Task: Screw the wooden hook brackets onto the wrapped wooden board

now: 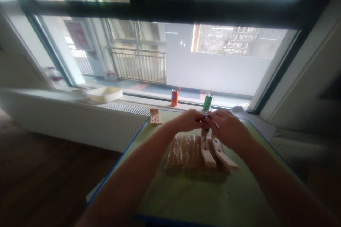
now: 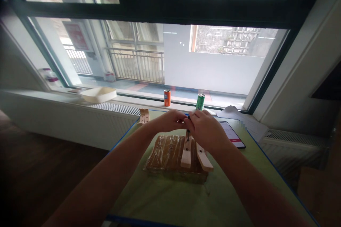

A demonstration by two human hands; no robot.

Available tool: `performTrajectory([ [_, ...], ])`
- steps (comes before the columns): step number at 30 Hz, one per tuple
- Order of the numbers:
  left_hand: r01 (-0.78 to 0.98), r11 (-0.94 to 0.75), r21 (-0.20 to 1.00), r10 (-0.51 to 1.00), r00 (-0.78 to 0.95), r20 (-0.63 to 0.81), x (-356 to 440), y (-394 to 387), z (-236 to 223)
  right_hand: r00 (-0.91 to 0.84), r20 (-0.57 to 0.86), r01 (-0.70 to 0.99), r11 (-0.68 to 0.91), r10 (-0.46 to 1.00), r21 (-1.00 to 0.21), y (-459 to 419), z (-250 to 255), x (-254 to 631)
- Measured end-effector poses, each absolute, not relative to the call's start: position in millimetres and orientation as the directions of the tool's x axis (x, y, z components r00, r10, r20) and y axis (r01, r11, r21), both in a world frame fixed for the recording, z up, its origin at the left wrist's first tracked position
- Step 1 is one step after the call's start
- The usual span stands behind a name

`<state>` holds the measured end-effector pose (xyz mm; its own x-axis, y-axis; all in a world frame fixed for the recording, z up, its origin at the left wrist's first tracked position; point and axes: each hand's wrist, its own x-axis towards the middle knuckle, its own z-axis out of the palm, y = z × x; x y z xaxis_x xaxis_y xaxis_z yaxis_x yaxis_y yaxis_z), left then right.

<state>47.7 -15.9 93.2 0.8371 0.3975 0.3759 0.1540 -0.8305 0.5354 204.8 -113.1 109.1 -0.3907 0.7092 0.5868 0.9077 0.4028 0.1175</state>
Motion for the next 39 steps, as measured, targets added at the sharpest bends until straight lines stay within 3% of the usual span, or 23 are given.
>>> performTrajectory([
  [5, 0.027, -0.763, 0.646, 0.307, 0.895, 0.325, 47, -15, 94, -0.431, 0.548, 0.872, 0.486, 0.717, 0.051, -116, 117, 210],
  [12, 0.08, -0.779, 0.621, 0.349, 0.879, 0.325, 54, -21, 89, -0.258, 0.624, 0.965, 0.164, 0.738, 0.205, -116, 112, 204],
  [16, 0.122, -0.83, 0.544, 0.345, 0.879, 0.33, 61, -30, 90, -0.206, 0.628, 0.976, 0.116, 0.75, 0.182, -117, 111, 209],
  [20, 0.186, -0.831, 0.525, 0.428, 0.817, 0.387, 58, -42, 91, -0.215, 0.56, 0.969, 0.246, 0.8, 0.021, -116, 110, 209],
  [24, 0.15, -0.74, 0.656, 0.548, 0.7, 0.458, 47, -47, 82, -0.218, 0.575, 0.863, 0.431, 0.788, -0.264, -117, 119, 210],
  [28, 0.144, -0.629, 0.764, 0.732, 0.44, 0.519, 39, -44, 69, 0.078, 0.721, 0.533, 0.582, 0.688, -0.614, -120, 130, 234],
  [30, 0.137, -0.614, 0.778, 0.747, 0.419, 0.516, 39, -41, 61, 0.29, 0.746, 0.32, 0.674, 0.599, -0.665, -118, 126, 253],
  [31, 0.138, -0.608, 0.782, 0.746, 0.438, 0.502, 41, -40, 56, 0.342, 0.715, 0.28, 0.66, 0.609, -0.697, -116, 120, 262],
  [34, 0.113, -0.552, 0.826, 0.742, 0.519, 0.425, 47, -37, 38, 0.248, 0.524, 0.447, 0.384, 0.815, -0.808, -107, 89, 280],
  [39, 0.073, -0.443, 0.893, 0.722, 0.619, 0.308, 53, -34, 19, 0.164, 0.301, 0.687, 0.11, 0.939, -0.718, -90, 25, 286],
])
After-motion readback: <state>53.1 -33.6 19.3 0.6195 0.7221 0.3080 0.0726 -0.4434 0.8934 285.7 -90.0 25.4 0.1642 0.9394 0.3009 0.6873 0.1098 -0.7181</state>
